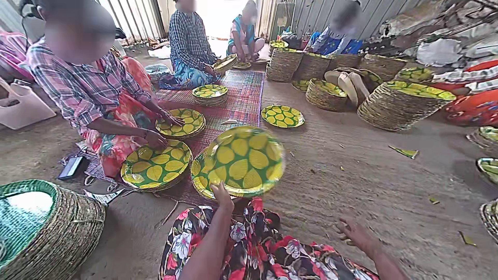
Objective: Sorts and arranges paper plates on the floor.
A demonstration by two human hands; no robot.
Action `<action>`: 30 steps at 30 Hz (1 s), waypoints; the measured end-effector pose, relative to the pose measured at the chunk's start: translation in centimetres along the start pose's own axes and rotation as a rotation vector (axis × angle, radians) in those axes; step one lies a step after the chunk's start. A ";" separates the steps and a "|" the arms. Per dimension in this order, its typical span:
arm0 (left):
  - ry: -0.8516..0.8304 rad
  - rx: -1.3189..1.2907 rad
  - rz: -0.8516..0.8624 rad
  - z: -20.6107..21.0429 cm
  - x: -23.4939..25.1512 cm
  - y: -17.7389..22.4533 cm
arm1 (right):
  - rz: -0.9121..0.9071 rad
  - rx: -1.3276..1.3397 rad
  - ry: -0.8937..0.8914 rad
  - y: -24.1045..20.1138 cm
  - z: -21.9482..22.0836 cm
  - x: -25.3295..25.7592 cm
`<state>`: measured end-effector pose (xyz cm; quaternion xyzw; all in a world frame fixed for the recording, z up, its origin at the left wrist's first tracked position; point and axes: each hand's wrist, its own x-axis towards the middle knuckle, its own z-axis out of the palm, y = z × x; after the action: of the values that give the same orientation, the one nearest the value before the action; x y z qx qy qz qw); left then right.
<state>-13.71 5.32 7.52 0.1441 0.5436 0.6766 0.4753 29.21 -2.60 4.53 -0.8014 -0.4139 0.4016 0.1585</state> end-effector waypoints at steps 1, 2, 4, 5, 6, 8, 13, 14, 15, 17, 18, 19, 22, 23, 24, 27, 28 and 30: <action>0.067 -0.003 -0.096 -0.1 -0.2 -0.9 | 0.021 -0.062 -0.018 0.5 0.0 0.4; 0.095 0.013 -0.179 0.2 -0.5 -1.9 | 0.028 -0.128 -0.034 0.7 0.0 0.8; -0.015 0.034 -0.342 0.8 -2.0 -3.4 | 0.013 -0.246 -0.070 1.0 -0.1 1.2; -0.079 0.055 -0.398 1.1 -2.7 -4.0 | 0.004 -0.282 -0.084 1.1 -0.1 1.3; -0.127 0.093 -0.423 1.5 -3.5 -4.6 | -0.002 -0.310 -0.094 1.3 0.0 1.2; -0.223 0.181 -0.402 2.2 -4.7 -5.5 | -0.010 -0.373 -0.113 1.7 -0.2 1.0; -0.426 0.286 -0.269 3.9 -7.9 -6.0 | -0.045 -0.491 -0.106 1.4 -1.4 -0.3; -0.480 0.326 -0.238 4.3 -8.6 -5.9 | -0.057 -0.500 -0.099 0.9 -1.6 -0.5; -0.546 0.379 -0.205 4.5 -9.4 -6.0 | -0.067 -0.503 -0.092 0.7 -1.6 -0.9; -0.693 0.476 -0.138 5.3 -10.7 -6.7 | -0.078 -0.510 -0.080 0.1 -1.7 -1.4; -0.757 0.524 -0.111 5.5 -11.3 -7.3 | -0.087 -0.501 -0.079 -0.1 -1.8 -1.8; -0.807 0.567 -0.097 5.6 -11.8 -8.0 | -0.096 -0.496 -0.080 -0.2 -1.8 -2.2; -0.918 0.645 -0.060 5.0 -12.6 -9.6 | -0.093 -0.469 -0.089 -0.3 -2.0 -2.8; -0.946 0.660 -0.035 4.7 -12.6 -9.8 | -0.084 -0.464 -0.097 -0.4 -2.1 -2.9; -0.969 0.676 -0.007 4.5 -12.5 -9.9 | -0.072 -0.457 -0.106 -0.3 -2.2 -2.9; -1.021 0.697 0.188 4.0 -11.7 -8.5 | -0.043 -0.446 -0.138 -0.4 -2.6 -2.4; -1.036 0.674 0.301 4.1 -11.6 -7.3 | -0.043 -0.446 -0.147 -0.6 -2.8 -2.2; -1.083 0.591 0.596 4.5 -12.3 -3.2 | -0.053 -0.448 -0.163 -1.1 -3.3 -2.1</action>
<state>-2.68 -1.98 10.32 0.7294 0.3281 0.4343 0.4144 30.43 -3.33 8.32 -0.7704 -0.5249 0.3588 -0.0468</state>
